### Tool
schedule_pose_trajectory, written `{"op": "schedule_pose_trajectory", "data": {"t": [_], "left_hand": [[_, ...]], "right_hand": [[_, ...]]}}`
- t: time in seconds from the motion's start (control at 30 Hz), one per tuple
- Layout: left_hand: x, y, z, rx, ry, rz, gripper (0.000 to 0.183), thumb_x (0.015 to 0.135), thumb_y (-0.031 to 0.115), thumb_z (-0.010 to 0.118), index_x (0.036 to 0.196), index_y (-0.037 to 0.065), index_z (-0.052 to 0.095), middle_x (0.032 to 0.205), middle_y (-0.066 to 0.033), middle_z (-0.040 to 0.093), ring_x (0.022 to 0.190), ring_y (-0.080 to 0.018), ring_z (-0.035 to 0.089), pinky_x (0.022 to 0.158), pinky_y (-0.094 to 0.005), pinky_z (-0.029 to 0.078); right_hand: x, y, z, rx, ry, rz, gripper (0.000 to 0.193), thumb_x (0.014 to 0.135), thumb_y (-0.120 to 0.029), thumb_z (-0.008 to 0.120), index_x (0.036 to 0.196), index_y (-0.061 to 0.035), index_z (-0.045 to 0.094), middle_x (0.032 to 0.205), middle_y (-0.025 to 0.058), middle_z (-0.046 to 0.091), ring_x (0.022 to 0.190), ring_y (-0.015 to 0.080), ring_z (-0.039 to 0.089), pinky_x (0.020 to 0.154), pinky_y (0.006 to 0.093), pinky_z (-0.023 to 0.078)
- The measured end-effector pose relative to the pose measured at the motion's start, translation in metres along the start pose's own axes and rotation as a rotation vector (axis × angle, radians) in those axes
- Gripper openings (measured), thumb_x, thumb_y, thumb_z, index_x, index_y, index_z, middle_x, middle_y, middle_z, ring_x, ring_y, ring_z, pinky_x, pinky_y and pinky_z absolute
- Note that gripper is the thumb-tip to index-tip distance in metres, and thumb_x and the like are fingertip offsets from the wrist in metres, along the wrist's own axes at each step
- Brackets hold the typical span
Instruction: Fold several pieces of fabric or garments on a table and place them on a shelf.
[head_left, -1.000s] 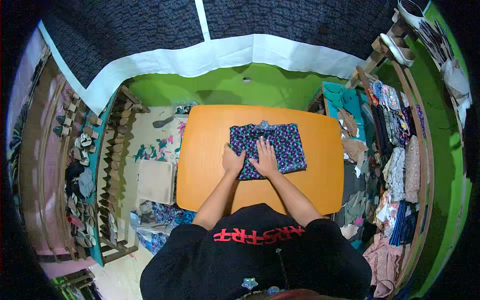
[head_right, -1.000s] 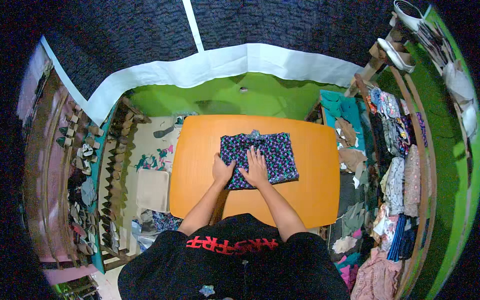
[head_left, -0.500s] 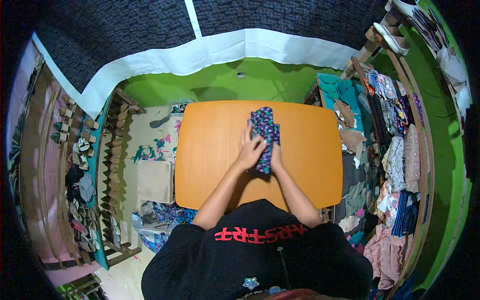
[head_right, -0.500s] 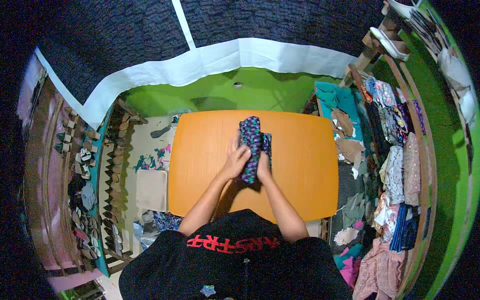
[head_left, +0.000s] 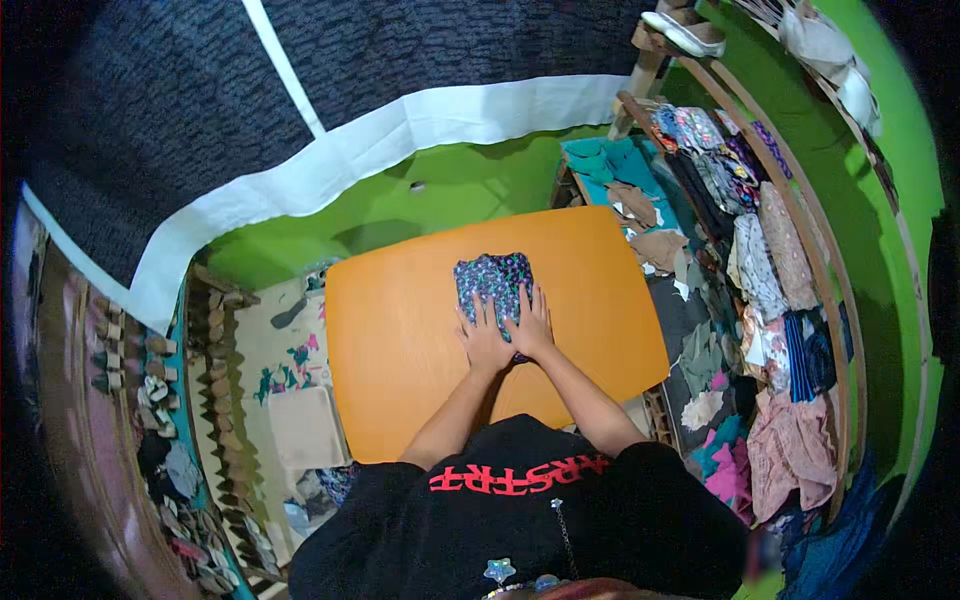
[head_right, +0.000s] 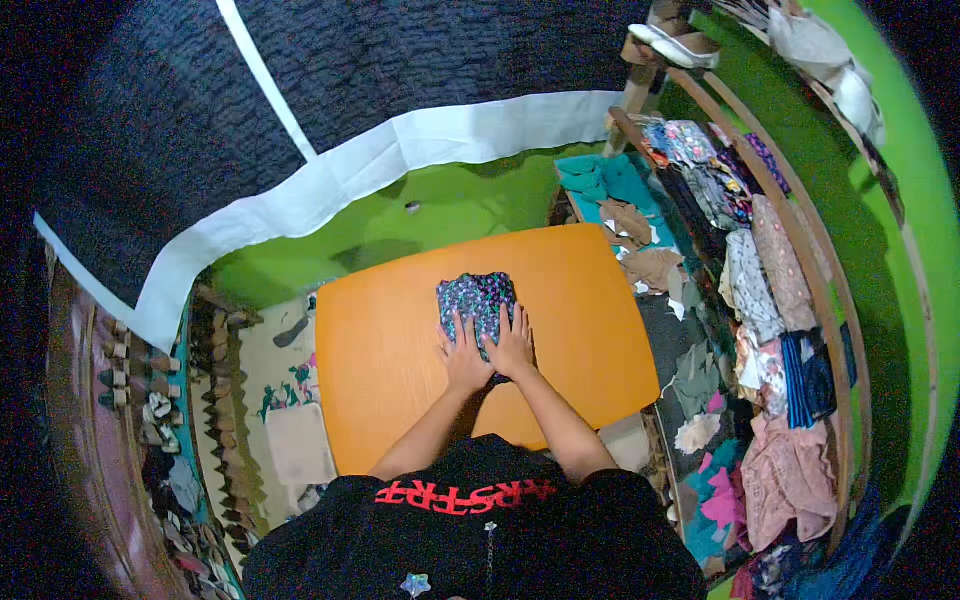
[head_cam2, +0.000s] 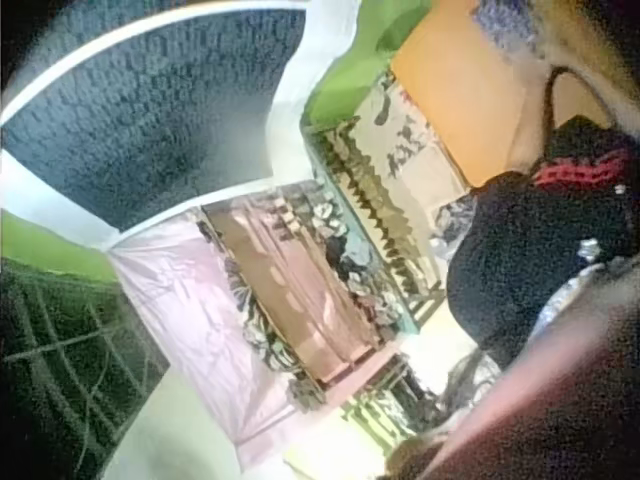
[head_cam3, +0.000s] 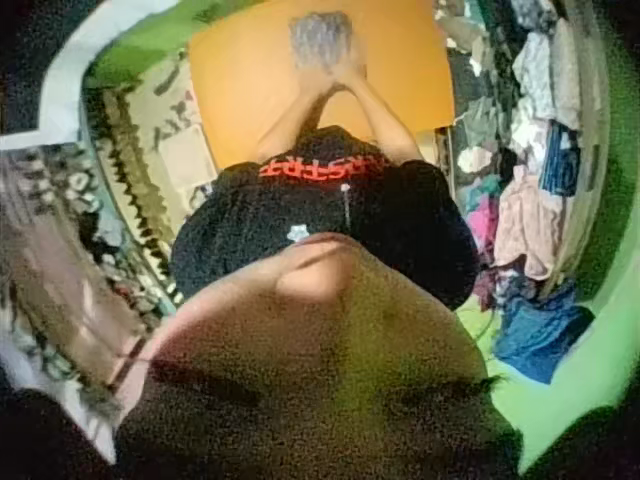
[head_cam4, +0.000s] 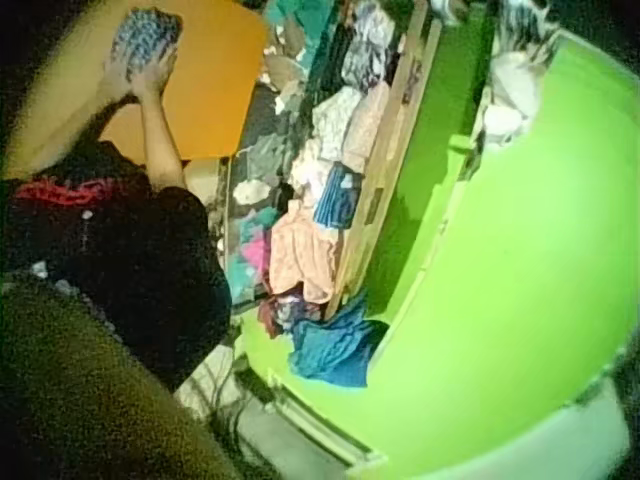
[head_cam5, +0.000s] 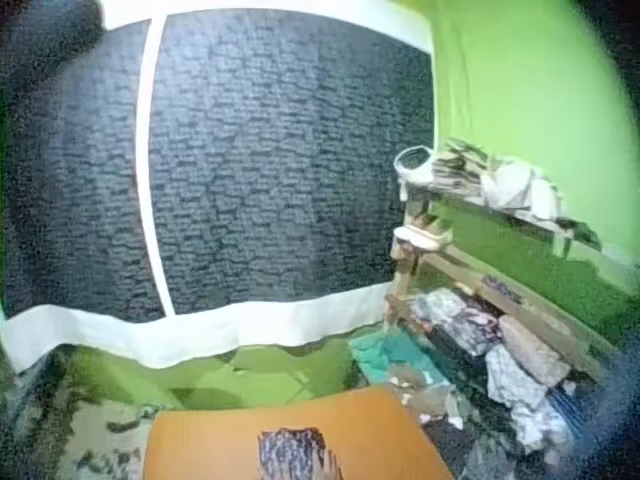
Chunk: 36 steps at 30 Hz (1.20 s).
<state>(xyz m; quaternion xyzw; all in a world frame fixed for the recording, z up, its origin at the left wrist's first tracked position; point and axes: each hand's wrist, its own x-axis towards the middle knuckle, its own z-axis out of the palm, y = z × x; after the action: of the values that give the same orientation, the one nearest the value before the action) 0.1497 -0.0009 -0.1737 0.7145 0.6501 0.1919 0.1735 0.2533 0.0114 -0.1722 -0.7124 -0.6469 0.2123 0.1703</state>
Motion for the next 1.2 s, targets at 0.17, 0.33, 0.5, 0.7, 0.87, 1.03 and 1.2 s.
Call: {"op": "schedule_pose_trajectory", "data": {"t": [0.17, 0.33, 0.5, 0.7, 0.87, 1.03, 1.2], "left_hand": [[0.010, 0.006, 0.001, 0.010, 0.012, 0.044, 0.087, 0.062, 0.053, 0.055, 0.130, 0.010, 0.020, 0.137, -0.0132, 0.005, 0.120, -0.0466, 0.004, 0.092, -0.0585, 0.013], [0.007, -0.017, -0.006, -0.365, 0.189, 0.015, 0.086, 0.056, 0.037, 0.070, 0.120, -0.003, 0.028, 0.122, -0.0247, 0.024, 0.111, -0.0381, 0.026, 0.093, -0.0437, 0.023], [0.011, -0.034, -0.008, -0.486, 0.129, -0.304, 0.070, 0.058, 0.028, 0.071, 0.109, -0.007, 0.038, 0.102, -0.0196, 0.047, 0.097, -0.0309, 0.045, 0.083, -0.0376, 0.036], [0.026, 0.006, -0.049, -1.487, -0.564, -0.389, 0.056, 0.069, 0.009, 0.061, 0.117, 0.002, 0.033, 0.103, -0.0125, 0.050, 0.086, -0.0229, 0.053, 0.071, -0.0342, 0.046], [0.063, 0.020, -0.034, -1.860, -0.783, -0.433, 0.057, 0.065, 0.002, 0.053, 0.117, -0.002, 0.031, 0.105, -0.0167, 0.050, 0.092, -0.0297, 0.053, 0.078, -0.0410, 0.047], [0.147, 0.080, -0.021, -1.840, -0.771, -0.317, 0.054, 0.066, 0.010, 0.055, 0.113, -0.006, 0.033, 0.103, -0.0189, 0.051, 0.087, -0.0303, 0.055, 0.075, -0.0430, 0.048], [0.241, 0.218, -0.033, -1.879, -0.571, -0.228, 0.047, 0.073, 0.027, 0.051, 0.109, 0.000, 0.038, 0.100, -0.0143, 0.054, 0.082, -0.0314, 0.056, 0.066, -0.0497, 0.048]], "right_hand": [[0.002, 0.023, -0.002, 0.126, 0.135, -0.012, 0.068, 0.076, -0.026, 0.052, 0.129, -0.0041, 0.016, 0.129, 0.0228, 0.020, 0.120, 0.0374, 0.018, 0.099, 0.0428, 0.017], [-0.019, -0.005, -0.010, 0.108, 0.171, 0.185, 0.064, 0.073, -0.029, 0.055, 0.121, 0.0028, 0.026, 0.121, 0.0237, 0.032, 0.111, 0.0367, 0.032, 0.092, 0.0419, 0.028], [-0.021, 0.016, -0.006, 0.321, 0.238, 0.265, 0.061, 0.071, -0.032, 0.057, 0.116, 0.0023, 0.034, 0.108, 0.0247, 0.045, 0.099, 0.0370, 0.046, 0.084, 0.0401, 0.037], [0.003, 0.078, -0.020, 0.641, -0.148, 0.421, 0.042, 0.076, -0.030, 0.055, 0.102, 0.0021, 0.049, 0.092, 0.0164, 0.056, 0.084, 0.0240, 0.053, 0.077, 0.0331, 0.041], [0.027, 0.083, -0.080, 1.191, -0.207, 0.162, 0.052, 0.080, -0.023, 0.052, 0.122, -0.0022, 0.030, 0.117, 0.0078, 0.043, 0.101, 0.0176, 0.046, 0.085, 0.0316, 0.037], [0.087, 0.107, -0.202, 1.574, -0.533, 0.246, 0.044, 0.079, -0.024, 0.052, 0.117, -0.0056, 0.038, 0.113, 0.0053, 0.048, 0.099, 0.0160, 0.048, 0.084, 0.0351, 0.039], [0.200, 0.173, -0.291, 1.392, -0.167, 0.105, 0.036, 0.079, -0.021, 0.052, 0.110, -0.0044, 0.043, 0.105, 0.0061, 0.052, 0.094, 0.0176, 0.051, 0.079, 0.0367, 0.042]]}}
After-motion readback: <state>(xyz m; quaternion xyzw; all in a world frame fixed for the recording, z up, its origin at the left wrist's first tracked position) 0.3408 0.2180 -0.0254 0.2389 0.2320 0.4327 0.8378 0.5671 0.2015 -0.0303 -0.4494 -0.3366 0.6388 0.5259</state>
